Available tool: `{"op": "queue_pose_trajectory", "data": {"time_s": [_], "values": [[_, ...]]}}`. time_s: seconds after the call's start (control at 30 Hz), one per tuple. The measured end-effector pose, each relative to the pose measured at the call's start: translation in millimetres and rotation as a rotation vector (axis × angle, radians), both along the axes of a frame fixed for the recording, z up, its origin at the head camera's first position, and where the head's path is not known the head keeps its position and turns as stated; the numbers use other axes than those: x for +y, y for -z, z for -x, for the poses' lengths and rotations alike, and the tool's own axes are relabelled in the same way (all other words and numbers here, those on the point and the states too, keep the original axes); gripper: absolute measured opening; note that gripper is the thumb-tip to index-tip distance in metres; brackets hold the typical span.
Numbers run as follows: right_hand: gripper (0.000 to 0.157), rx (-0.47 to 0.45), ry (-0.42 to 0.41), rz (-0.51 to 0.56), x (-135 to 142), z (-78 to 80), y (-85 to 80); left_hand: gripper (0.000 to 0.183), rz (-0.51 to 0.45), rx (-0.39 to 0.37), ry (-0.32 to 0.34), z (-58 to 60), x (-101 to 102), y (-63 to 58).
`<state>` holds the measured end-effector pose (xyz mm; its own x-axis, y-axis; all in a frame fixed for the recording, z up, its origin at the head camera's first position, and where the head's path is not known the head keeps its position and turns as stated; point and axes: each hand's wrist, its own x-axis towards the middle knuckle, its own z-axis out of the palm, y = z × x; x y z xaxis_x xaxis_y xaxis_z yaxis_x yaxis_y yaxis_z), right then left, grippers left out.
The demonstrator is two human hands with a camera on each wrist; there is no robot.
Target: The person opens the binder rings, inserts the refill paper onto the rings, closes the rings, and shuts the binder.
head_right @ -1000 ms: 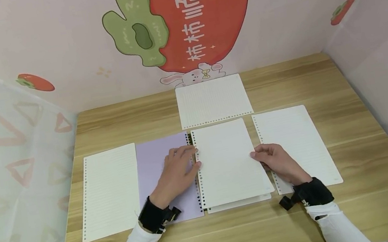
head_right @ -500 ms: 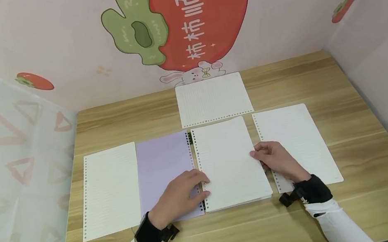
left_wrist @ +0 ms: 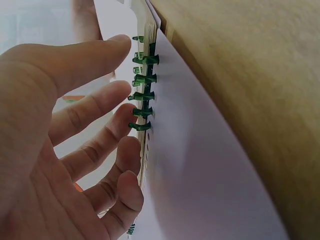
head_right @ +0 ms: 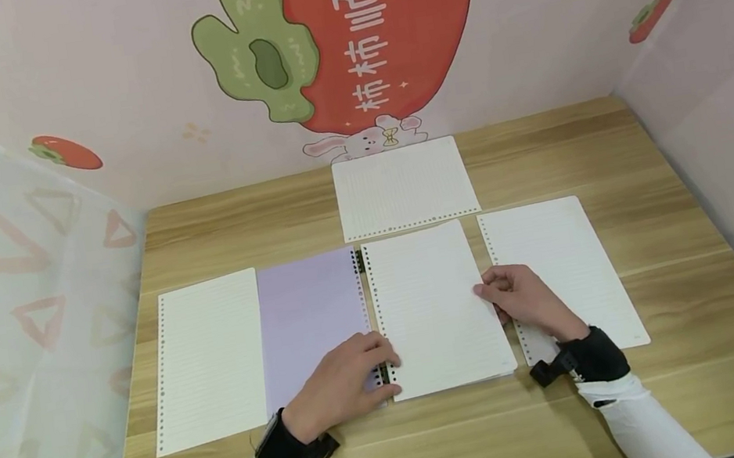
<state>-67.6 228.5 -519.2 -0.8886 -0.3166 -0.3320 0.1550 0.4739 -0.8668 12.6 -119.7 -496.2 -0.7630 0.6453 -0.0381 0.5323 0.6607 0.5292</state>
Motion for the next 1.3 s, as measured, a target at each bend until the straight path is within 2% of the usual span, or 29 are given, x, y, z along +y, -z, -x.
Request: {"op": "queue_pose_trajectory", "data": {"time_s": [0.5,0.7,0.8,0.93,1.1,1.2,1.3], "values": [[0.037,-0.031,0.04,0.09,15,9.1,-10.0,0.03,0.065,0.065,0.042,-3.7,4,0.5],[0.037,0.058,0.077,0.007,34,9.4,-15.5,0.027,0.076,0.084,0.033,-2.3,7,0.1],[0.038,0.109,0.109,-0.038,46,7.5,-18.0,0.025,0.083,0.087,0.04,2.3,13,-2.5],[0.04,0.138,0.17,-0.026,62,3.8,-20.7,0.024,0.079,0.101,0.065,12.5,28,-6.6],[0.042,0.162,0.206,-0.025,74,2.1,-27.0,0.022,0.095,0.135,0.078,26.2,46,-13.9],[0.042,0.183,0.228,-0.068,81,0.5,-31.9,0.026,0.123,0.159,0.095,34.3,59,-21.0],[0.041,0.236,0.251,-0.16,88,-3.4,-35.4,0.032,0.154,0.173,0.141,40.1,75,-26.7]]}}
